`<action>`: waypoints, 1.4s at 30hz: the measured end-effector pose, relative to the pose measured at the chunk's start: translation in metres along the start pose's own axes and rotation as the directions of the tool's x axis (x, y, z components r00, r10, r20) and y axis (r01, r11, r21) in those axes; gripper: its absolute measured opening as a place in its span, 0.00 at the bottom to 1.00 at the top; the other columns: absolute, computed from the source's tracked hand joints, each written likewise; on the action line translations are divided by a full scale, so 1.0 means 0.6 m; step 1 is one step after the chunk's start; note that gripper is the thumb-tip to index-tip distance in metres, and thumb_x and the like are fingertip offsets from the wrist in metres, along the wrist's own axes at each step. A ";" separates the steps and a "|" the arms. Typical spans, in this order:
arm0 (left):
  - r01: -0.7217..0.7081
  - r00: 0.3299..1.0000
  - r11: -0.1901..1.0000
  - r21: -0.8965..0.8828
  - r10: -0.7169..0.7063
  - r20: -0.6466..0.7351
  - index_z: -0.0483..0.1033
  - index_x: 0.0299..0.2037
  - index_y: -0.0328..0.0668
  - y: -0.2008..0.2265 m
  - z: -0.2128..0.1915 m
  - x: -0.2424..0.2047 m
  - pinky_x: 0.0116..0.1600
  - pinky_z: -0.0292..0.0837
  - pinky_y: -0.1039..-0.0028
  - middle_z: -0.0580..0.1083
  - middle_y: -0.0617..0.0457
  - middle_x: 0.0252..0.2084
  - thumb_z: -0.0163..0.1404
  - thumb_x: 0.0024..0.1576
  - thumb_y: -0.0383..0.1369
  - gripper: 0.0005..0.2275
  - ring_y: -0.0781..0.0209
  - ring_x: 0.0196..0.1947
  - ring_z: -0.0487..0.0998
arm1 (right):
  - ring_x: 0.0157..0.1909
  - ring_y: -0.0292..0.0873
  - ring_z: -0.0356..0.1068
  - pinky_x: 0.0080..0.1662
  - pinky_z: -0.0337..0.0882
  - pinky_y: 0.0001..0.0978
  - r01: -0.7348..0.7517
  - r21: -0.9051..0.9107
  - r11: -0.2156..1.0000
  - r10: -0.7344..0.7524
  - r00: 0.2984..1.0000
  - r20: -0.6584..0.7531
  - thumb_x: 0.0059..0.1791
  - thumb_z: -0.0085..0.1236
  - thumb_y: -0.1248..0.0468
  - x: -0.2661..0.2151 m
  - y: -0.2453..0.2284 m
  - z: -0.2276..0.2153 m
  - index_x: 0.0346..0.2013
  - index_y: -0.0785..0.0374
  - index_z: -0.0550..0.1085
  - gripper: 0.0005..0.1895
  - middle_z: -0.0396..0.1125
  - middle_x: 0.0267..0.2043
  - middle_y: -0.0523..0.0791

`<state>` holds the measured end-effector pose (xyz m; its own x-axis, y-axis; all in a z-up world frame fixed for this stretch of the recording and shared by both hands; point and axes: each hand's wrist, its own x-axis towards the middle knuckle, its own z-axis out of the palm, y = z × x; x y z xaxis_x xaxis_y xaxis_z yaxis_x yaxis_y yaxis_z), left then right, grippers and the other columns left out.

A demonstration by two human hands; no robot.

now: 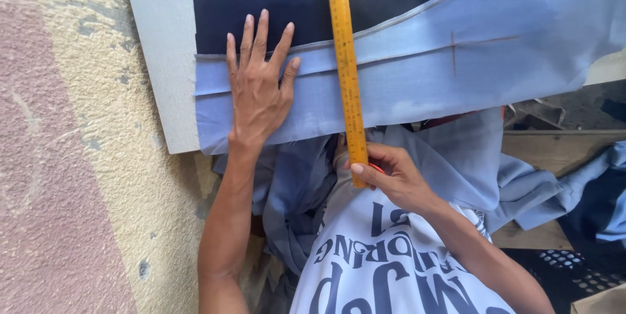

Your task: The person cuts light blue fabric into rectangular pieces using scissors on a worktable. They trim edges, fold the fabric, and mark measurements with a ruler and chalk.

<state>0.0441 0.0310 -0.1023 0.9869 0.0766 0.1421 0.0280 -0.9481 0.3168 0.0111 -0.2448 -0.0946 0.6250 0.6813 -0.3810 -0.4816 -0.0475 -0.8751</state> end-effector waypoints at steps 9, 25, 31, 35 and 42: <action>-0.221 0.975 0.966 -0.133 0.221 -0.016 0.65 0.72 0.45 0.019 -0.018 0.002 0.80 0.40 0.44 0.61 0.45 0.75 0.49 0.71 0.42 0.22 0.45 0.77 0.59 | 0.27 0.34 0.64 0.29 0.70 0.23 0.036 -0.013 0.999 -0.036 0.999 0.031 0.53 0.57 0.55 0.028 0.012 0.031 0.41 0.65 0.79 0.15 0.66 0.28 0.42; -0.304 0.952 0.947 -0.104 0.305 -0.004 0.72 0.68 0.50 0.020 -0.011 -0.001 0.76 0.39 0.43 0.65 0.50 0.73 0.48 0.69 0.51 0.23 0.43 0.76 0.60 | 0.29 0.35 0.63 0.32 0.68 0.25 -0.032 -0.044 0.999 0.033 0.999 0.026 0.52 0.57 0.53 0.024 0.009 0.028 0.39 0.66 0.80 0.17 0.64 0.28 0.41; -0.302 0.950 0.952 -0.052 0.305 0.060 0.68 0.71 0.52 0.023 -0.014 0.001 0.76 0.39 0.42 0.63 0.53 0.75 0.42 0.69 0.55 0.26 0.44 0.77 0.58 | 0.31 0.36 0.65 0.34 0.71 0.26 -0.123 0.066 0.990 0.123 0.992 0.014 0.51 0.59 0.54 0.028 0.025 0.026 0.39 0.68 0.80 0.17 0.64 0.30 0.42; -0.293 0.954 0.955 -0.049 0.296 0.058 0.69 0.71 0.53 0.024 -0.014 0.000 0.75 0.40 0.43 0.63 0.54 0.75 0.41 0.69 0.56 0.26 0.44 0.76 0.58 | 0.29 0.35 0.63 0.33 0.67 0.24 -0.090 0.005 0.996 0.090 0.996 0.017 0.52 0.58 0.55 0.027 0.022 0.026 0.36 0.67 0.80 0.16 0.64 0.27 0.41; -0.290 0.954 0.956 -0.051 0.293 0.062 0.69 0.71 0.52 0.025 -0.015 0.000 0.76 0.40 0.44 0.63 0.54 0.75 0.42 0.69 0.55 0.26 0.44 0.77 0.57 | 0.28 0.35 0.62 0.32 0.65 0.24 -0.092 0.005 0.996 0.092 0.996 0.017 0.52 0.58 0.54 0.027 0.025 0.026 0.35 0.67 0.80 0.16 0.64 0.26 0.41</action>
<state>0.0432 0.0198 -0.0892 0.9597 -0.2236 0.1702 -0.2675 -0.9124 0.3098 0.0046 -0.2231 -0.1095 0.5673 0.6865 -0.4548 -0.5400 -0.1068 -0.8348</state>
